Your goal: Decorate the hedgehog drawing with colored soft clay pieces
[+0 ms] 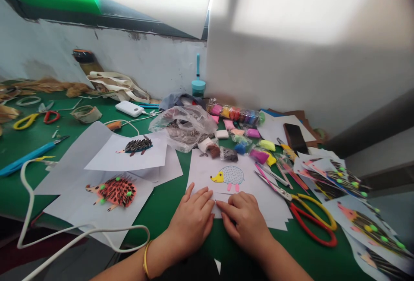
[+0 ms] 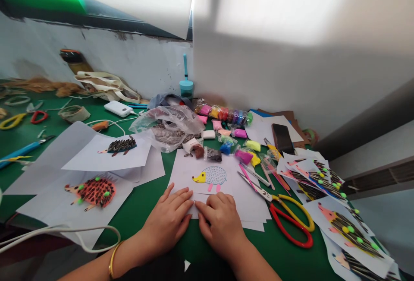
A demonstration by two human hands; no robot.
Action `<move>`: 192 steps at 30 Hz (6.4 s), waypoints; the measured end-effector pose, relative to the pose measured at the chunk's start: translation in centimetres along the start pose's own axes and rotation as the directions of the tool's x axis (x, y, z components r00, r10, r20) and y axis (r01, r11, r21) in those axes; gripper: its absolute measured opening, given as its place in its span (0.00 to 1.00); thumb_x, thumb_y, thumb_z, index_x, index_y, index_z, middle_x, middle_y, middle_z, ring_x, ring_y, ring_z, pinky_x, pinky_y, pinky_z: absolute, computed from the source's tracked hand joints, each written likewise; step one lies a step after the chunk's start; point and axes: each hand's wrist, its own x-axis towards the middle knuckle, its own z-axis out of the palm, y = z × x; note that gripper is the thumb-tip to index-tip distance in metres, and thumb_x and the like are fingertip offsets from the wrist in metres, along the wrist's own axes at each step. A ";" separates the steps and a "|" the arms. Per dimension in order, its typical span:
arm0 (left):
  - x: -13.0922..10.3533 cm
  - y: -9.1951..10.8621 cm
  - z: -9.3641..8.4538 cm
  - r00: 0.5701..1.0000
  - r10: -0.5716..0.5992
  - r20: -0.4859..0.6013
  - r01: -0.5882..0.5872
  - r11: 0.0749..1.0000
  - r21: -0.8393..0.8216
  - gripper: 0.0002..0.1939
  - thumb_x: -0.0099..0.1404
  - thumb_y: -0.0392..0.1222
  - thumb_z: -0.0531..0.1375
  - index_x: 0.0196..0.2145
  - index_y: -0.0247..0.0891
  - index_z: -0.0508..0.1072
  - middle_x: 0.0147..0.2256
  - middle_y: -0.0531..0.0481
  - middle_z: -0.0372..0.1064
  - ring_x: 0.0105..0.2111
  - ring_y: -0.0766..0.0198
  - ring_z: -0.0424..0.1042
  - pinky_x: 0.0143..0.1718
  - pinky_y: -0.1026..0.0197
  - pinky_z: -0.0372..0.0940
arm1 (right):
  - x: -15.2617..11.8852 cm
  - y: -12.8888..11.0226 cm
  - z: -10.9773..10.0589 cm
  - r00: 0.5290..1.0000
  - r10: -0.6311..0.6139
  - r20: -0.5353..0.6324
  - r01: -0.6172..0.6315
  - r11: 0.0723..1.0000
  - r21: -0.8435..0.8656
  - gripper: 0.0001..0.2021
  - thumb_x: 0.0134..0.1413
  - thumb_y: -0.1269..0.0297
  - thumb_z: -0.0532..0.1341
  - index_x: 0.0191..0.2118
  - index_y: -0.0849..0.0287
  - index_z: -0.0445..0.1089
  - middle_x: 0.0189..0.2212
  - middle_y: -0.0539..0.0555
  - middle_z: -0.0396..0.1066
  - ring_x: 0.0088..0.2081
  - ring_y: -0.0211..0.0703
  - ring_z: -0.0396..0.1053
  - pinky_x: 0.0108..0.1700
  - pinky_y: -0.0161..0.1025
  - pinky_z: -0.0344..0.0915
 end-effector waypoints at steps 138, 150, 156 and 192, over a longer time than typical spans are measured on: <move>-0.2 -0.4 -0.1 0.998 0.043 0.036 -0.043 0.999 0.025 0.15 0.65 0.39 0.58 0.49 0.44 0.75 0.55 0.41 0.70 0.58 0.47 0.67 0.64 0.33 0.51 | 0.0 0.2 0.4 0.992 0.120 0.037 -0.119 0.993 -0.022 0.19 0.56 0.73 0.56 0.50 0.50 0.74 0.34 0.53 0.65 0.39 0.47 0.61 0.43 0.44 0.54; -0.3 -0.4 0.0 0.998 0.049 0.030 -0.050 0.998 0.023 0.15 0.65 0.39 0.58 0.50 0.44 0.75 0.55 0.41 0.70 0.58 0.47 0.67 0.63 0.32 0.52 | -0.1 0.0 0.0 0.998 0.061 -0.020 -0.059 0.996 0.064 0.14 0.54 0.73 0.55 0.40 0.53 0.75 0.32 0.53 0.65 0.37 0.46 0.60 0.41 0.43 0.53; -0.3 -0.5 0.0 0.999 0.045 0.030 -0.045 0.999 0.009 0.13 0.65 0.38 0.59 0.47 0.45 0.76 0.56 0.41 0.69 0.58 0.48 0.67 0.63 0.32 0.51 | -0.4 0.4 -0.1 0.996 0.058 -0.071 -0.051 0.994 0.099 0.16 0.55 0.75 0.54 0.44 0.55 0.75 0.33 0.53 0.67 0.37 0.45 0.62 0.41 0.43 0.55; 0.3 0.2 -0.7 1.000 -0.013 0.024 0.013 1.000 0.006 0.08 0.68 0.35 0.54 0.42 0.37 0.72 0.54 0.42 0.72 0.60 0.50 0.65 0.65 0.35 0.48 | -0.4 -0.1 0.4 0.988 0.091 -0.128 -0.098 0.994 -0.050 0.10 0.58 0.70 0.58 0.42 0.53 0.75 0.52 0.56 0.70 0.55 0.54 0.62 0.56 0.52 0.53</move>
